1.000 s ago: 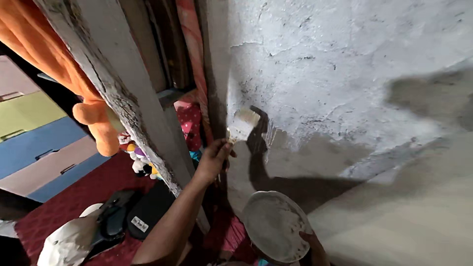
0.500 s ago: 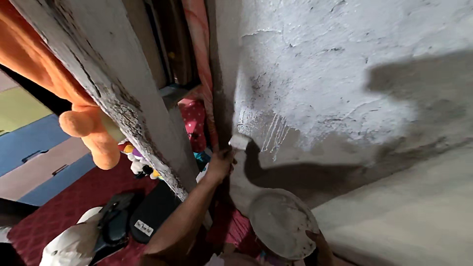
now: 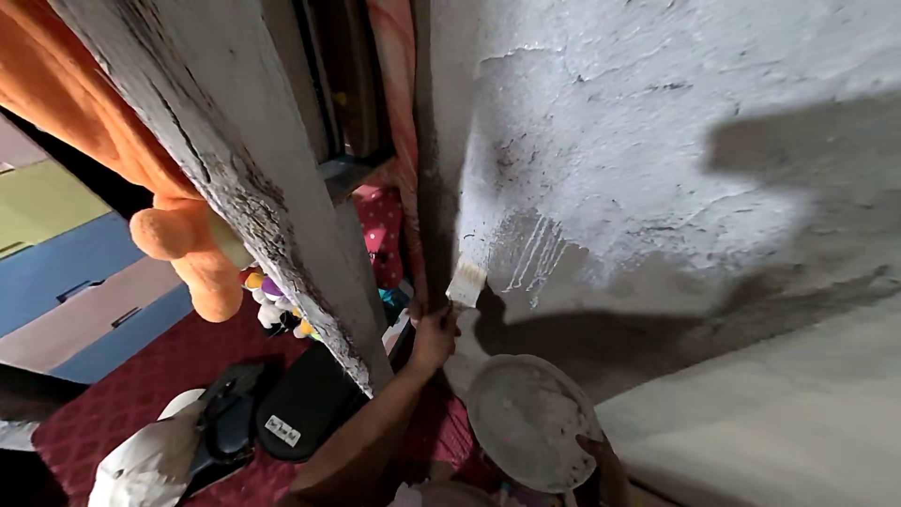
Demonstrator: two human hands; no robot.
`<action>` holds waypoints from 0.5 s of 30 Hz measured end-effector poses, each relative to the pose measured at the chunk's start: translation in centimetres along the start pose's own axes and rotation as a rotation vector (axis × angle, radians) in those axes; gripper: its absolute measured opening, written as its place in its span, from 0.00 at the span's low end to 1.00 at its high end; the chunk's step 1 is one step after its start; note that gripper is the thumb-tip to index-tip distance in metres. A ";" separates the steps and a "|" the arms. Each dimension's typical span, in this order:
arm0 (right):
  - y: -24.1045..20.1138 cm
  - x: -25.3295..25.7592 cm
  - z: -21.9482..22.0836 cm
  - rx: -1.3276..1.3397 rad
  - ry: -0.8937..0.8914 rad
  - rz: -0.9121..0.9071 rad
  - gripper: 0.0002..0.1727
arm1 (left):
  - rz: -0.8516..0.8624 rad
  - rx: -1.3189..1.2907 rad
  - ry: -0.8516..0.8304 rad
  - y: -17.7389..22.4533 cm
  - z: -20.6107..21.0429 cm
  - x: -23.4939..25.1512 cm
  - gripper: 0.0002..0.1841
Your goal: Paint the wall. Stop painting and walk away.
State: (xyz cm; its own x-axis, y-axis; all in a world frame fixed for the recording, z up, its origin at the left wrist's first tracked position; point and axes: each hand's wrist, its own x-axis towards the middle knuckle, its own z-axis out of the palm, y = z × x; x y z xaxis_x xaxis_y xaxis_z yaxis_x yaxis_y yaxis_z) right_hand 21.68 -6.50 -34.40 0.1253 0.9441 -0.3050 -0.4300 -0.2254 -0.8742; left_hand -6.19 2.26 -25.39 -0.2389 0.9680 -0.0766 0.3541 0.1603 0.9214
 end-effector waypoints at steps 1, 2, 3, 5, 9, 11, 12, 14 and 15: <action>-0.1 -0.1 0.1 -0.015 0.005 0.001 0.33 | -0.020 -0.010 -0.009 0.0 -0.1 -0.3 0.19; -0.3 -0.2 0.1 -0.033 0.005 0.003 0.33 | -0.013 -0.026 -0.003 0.8 -0.5 -0.7 0.18; -0.4 -0.3 0.2 -0.048 0.008 0.003 0.33 | 0.018 -0.038 0.015 2.3 -1.2 -1.2 0.18; -0.6 -0.3 0.2 -0.063 0.017 0.006 0.33 | 0.127 -0.068 0.079 5.7 -2.8 -2.0 0.17; -0.7 -0.3 0.3 -0.034 0.002 0.003 0.34 | 0.370 0.011 0.269 8.6 -4.9 -1.6 0.19; -0.8 -0.4 0.3 -0.037 0.016 0.014 0.35 | 0.414 0.186 0.320 8.1 -4.7 -1.6 0.20; -1.0 -0.6 0.4 -0.052 0.025 0.018 0.35 | 0.406 0.273 0.313 7.4 -4.3 -1.6 0.21; -0.9 -0.8 0.5 -0.079 0.032 0.008 0.34 | 0.308 0.469 0.261 5.7 -3.4 -1.6 0.22; -0.7 -0.9 0.3 -0.085 0.026 -0.001 0.35 | 0.237 0.564 0.229 5.1 -3.1 -1.6 0.23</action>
State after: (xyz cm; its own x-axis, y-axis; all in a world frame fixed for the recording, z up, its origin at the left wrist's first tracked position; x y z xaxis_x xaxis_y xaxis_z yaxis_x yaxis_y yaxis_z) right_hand 21.65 -7.08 -33.38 0.1491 0.9381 -0.3126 -0.3522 -0.2450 -0.9033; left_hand -6.78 0.95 -19.37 -0.2608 0.9340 0.2442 0.8260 0.0850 0.5572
